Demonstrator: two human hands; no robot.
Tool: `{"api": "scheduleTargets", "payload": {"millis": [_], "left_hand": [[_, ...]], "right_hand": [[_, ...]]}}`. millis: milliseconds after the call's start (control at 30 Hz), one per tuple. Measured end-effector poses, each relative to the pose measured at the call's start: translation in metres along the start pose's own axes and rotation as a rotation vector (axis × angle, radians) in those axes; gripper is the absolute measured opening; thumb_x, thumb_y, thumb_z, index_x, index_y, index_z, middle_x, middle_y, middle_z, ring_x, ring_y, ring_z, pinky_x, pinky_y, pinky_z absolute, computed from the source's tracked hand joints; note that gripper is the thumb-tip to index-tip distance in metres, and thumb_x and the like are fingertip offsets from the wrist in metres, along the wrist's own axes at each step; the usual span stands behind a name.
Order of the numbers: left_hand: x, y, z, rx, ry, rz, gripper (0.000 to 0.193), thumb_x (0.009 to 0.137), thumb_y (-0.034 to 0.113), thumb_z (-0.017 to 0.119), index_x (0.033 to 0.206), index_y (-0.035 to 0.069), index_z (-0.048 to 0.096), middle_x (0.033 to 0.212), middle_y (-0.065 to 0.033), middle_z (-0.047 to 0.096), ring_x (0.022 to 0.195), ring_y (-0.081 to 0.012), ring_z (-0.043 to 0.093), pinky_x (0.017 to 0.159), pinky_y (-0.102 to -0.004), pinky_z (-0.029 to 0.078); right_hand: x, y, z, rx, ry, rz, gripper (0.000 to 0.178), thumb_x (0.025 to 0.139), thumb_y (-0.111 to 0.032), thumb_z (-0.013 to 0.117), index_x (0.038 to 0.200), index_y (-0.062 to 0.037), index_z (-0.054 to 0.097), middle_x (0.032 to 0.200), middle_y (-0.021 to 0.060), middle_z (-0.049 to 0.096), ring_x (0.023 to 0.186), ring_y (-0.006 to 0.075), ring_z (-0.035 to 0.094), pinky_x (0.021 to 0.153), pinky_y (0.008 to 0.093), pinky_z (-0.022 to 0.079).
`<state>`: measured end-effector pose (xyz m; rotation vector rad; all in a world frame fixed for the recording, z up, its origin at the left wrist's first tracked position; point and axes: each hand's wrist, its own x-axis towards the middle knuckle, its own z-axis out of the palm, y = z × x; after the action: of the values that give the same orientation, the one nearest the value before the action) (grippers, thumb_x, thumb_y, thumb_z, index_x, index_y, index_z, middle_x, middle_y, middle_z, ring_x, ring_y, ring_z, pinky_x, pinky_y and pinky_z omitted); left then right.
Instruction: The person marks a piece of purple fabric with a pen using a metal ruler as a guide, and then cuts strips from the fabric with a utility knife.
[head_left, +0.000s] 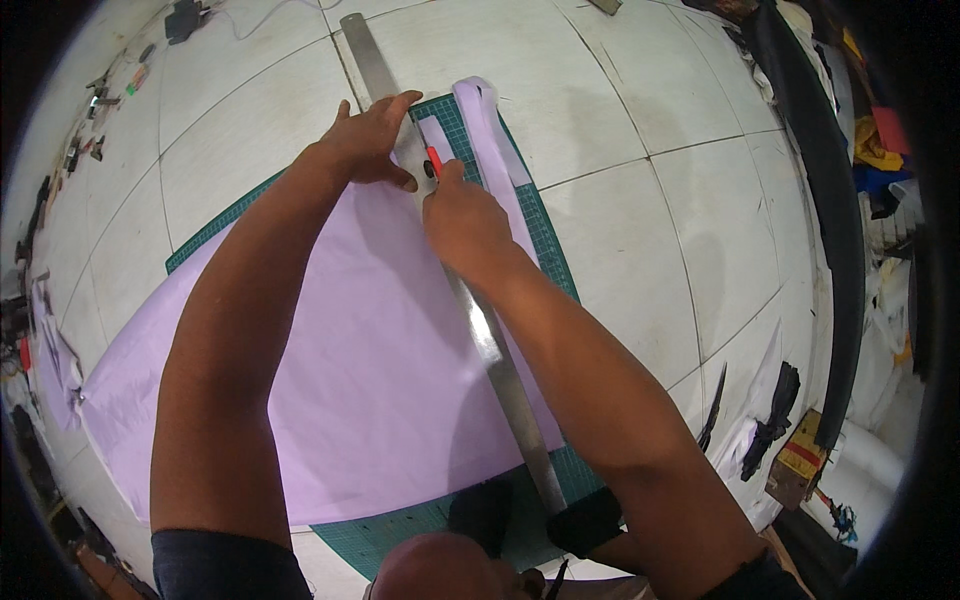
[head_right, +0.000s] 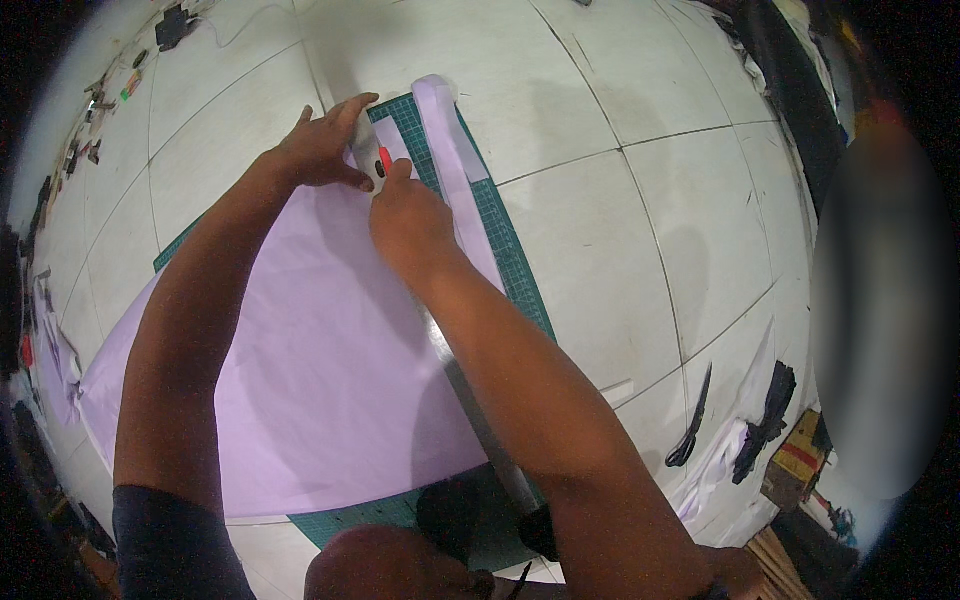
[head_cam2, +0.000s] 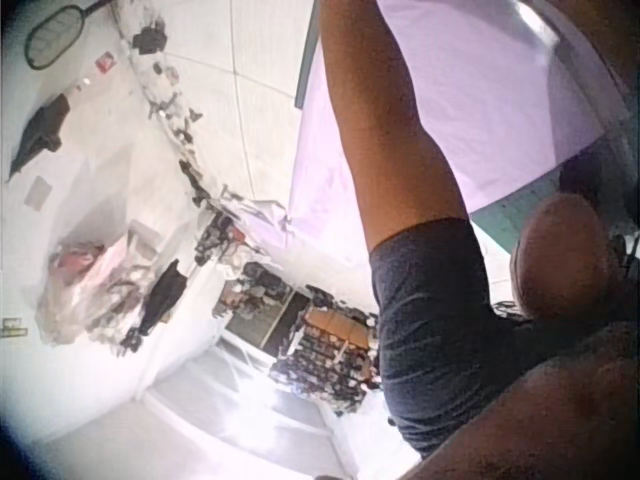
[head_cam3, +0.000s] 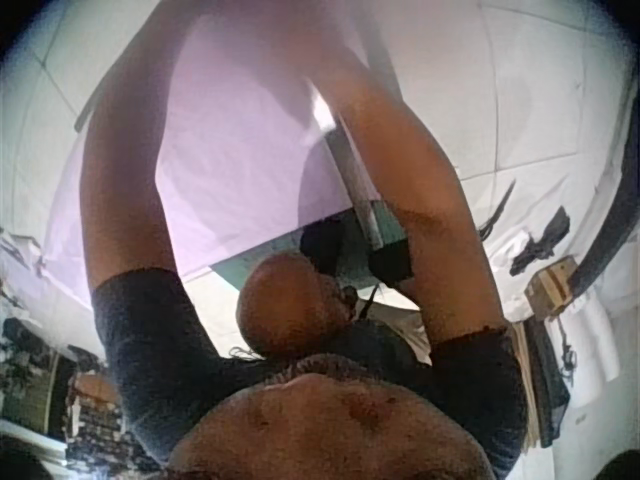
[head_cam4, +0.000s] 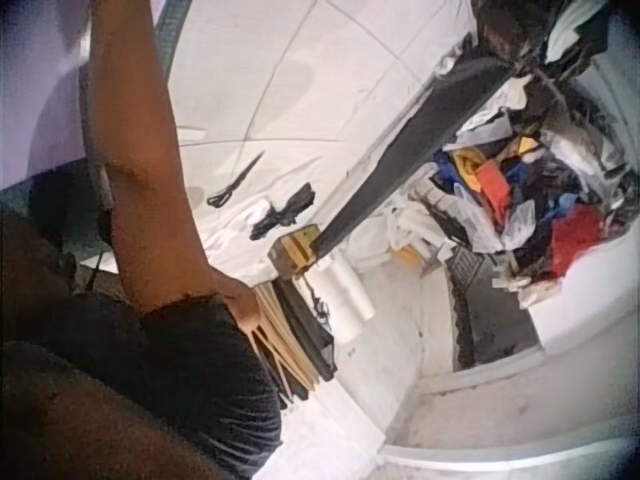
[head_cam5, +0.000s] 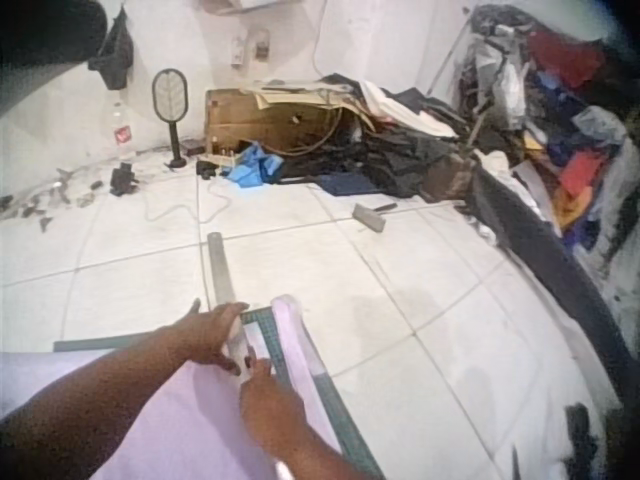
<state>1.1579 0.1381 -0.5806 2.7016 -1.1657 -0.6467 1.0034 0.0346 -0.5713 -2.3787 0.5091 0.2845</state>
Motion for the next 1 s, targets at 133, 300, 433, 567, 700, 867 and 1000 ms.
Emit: {"api": "scheduleTargets", "payload": {"millis": [133, 300, 433, 567, 700, 867, 1000], "left_hand": [[0.001, 0.001, -0.002, 0.012, -0.025, 0.024, 0.111, 0.063, 0.025, 0.092, 0.15, 0.022, 0.024, 0.148, -0.0151, 0.044, 0.133, -0.035, 0.049, 0.119, -0.0647, 0.014], [0.001, -0.001, 0.0, 0.081, -0.039, 0.064, 0.096, 0.065, 0.028, 0.091, 0.143, 0.027, 0.036, 0.146, -0.0134, 0.044, 0.133, -0.0357, 0.049, 0.118, -0.0657, 0.015], [0.004, -0.001, 0.001, 0.153, -0.073, 0.045, 0.089, 0.066, 0.032, 0.09, 0.142, 0.031, 0.042, 0.147, -0.0123, 0.042, 0.135, -0.036, 0.046, 0.118, -0.0661, 0.016], [0.006, 0.0, 0.002, 0.173, -0.045, 0.069, 0.09, 0.067, 0.034, 0.089, 0.143, 0.031, 0.042, 0.146, -0.0119, 0.043, 0.137, -0.036, 0.043, 0.118, -0.0662, 0.016], [0.01, -0.002, 0.002, 0.198, -0.097, 0.064, 0.09, 0.068, 0.038, 0.088, 0.145, 0.03, 0.042, 0.147, -0.0121, 0.043, 0.138, -0.0359, 0.042, 0.117, -0.0671, 0.015], [0.007, -0.008, 0.001, 0.267, -0.098, 0.067, 0.089, 0.07, 0.042, 0.085, 0.146, 0.038, 0.039, 0.153, -0.0283, 0.032, 0.132, -0.042, 0.049, 0.119, -0.0612, 0.016], [0.012, -0.006, 0.008, 0.304, -0.066, 0.065, 0.089, 0.071, 0.04, 0.085, 0.147, 0.038, 0.039, 0.153, -0.0279, 0.033, 0.135, -0.0424, 0.047, 0.119, -0.0621, 0.016]], "right_hand": [[0.007, 0.007, 0.008, -0.056, 0.016, -0.017, 0.022, 0.093, -0.009, 0.047, 0.109, 0.0061, 0.044, 0.095, 0.0316, 0.067, 0.091, 0.0462, 0.068, 0.084, 0.0519, 0.054], [0.009, 0.006, 0.007, -0.082, 0.002, -0.027, 0.023, 0.093, -0.01, 0.048, 0.11, 0.0058, 0.045, 0.096, 0.0304, 0.067, 0.093, 0.0451, 0.069, 0.084, 0.0511, 0.055], [0.011, 0.005, 0.002, -0.115, 0.006, -0.044, 0.022, 0.093, -0.009, 0.048, 0.111, 0.0049, 0.048, 0.098, 0.0284, 0.068, 0.094, 0.0431, 0.069, 0.084, 0.05, 0.055], [0.022, 0.0, -0.004, -0.054, -0.043, 0.028, 0.025, 0.093, -0.012, 0.045, 0.113, 0.0034, 0.045, 0.102, 0.0298, 0.066, 0.095, 0.0453, 0.066, 0.084, 0.0536, 0.052], [0.005, 0.009, -0.014, -0.06, -0.128, 0.044, 0.026, 0.095, -0.011, 0.046, 0.117, 0.0032, 0.049, 0.102, 0.0275, 0.068, 0.097, 0.0433, 0.068, 0.087, 0.05, 0.053], [-0.085, 0.034, -0.012, -0.048, -0.29, 0.192, 0.027, 0.096, -0.014, 0.047, 0.12, -0.0001, 0.044, 0.102, 0.0285, 0.066, 0.096, 0.0456, 0.065, 0.084, 0.0543, 0.049], [-0.179, 0.073, -0.008, -0.023, -0.327, 0.284, 0.023, 0.097, -0.018, 0.05, 0.112, -0.0024, 0.043, 0.097, 0.0291, 0.066, 0.091, 0.0477, 0.064, 0.078, 0.0567, 0.048]]}}
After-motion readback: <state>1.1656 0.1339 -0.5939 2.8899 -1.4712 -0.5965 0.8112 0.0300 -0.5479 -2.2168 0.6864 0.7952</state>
